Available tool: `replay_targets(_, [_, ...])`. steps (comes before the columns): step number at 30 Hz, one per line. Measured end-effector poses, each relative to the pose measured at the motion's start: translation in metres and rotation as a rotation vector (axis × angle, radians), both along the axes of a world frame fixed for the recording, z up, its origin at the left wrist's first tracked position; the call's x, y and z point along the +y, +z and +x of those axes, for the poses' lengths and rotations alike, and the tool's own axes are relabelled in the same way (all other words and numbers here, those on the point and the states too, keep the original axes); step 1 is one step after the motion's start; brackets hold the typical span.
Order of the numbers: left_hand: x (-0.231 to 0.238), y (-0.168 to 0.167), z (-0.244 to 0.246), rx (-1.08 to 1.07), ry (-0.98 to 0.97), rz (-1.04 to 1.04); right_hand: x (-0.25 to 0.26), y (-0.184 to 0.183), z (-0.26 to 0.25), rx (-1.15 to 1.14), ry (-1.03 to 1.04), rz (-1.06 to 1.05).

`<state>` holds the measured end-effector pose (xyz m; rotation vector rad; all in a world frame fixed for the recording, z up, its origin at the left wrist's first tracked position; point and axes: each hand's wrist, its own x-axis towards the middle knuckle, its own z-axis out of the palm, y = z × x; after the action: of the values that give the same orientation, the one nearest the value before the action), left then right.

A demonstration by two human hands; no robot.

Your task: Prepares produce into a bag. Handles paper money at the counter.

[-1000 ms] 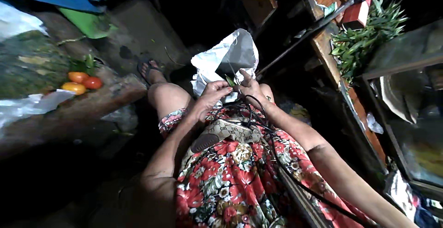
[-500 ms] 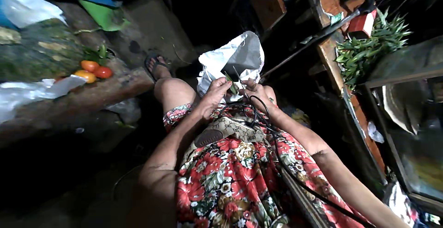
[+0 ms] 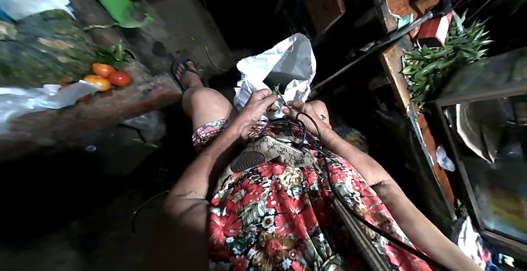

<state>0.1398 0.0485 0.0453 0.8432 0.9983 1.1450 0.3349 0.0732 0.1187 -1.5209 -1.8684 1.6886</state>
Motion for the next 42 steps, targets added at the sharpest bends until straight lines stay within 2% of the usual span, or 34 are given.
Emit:
replay_targets(11, [-0.0004, 0.0023, -0.0023, 0.036, -0.068, -0.018, 0.0036, -0.0052, 0.0017, -0.014, 0.020, 0.019])
replay_targets(17, [0.0008, -0.0012, -0.0030, 0.026, -0.024, -0.022, 0.0017, -0.0057, 0.0033, -0.014, -0.049, 0.013])
replay_targets(24, [0.0004, 0.0008, -0.0032, 0.026, 0.006, -0.023, -0.0021, -0.0040, 0.0060, -0.033, 0.000, 0.005])
replay_targets(31, [0.0004, 0.0006, -0.0031, 0.080, -0.090, -0.026, -0.0027, -0.0035, 0.0050, -0.037, 0.045, -0.001])
replay_targets(38, [0.0003, 0.0002, -0.0036, 0.069, -0.098, -0.018, -0.0018, -0.0073, 0.0059, -0.009, -0.023, -0.052])
replay_targets(42, [0.0002, 0.0051, -0.0037, 0.043, -0.092, -0.053, -0.0010, -0.0076, 0.0066, -0.014, -0.025, -0.008])
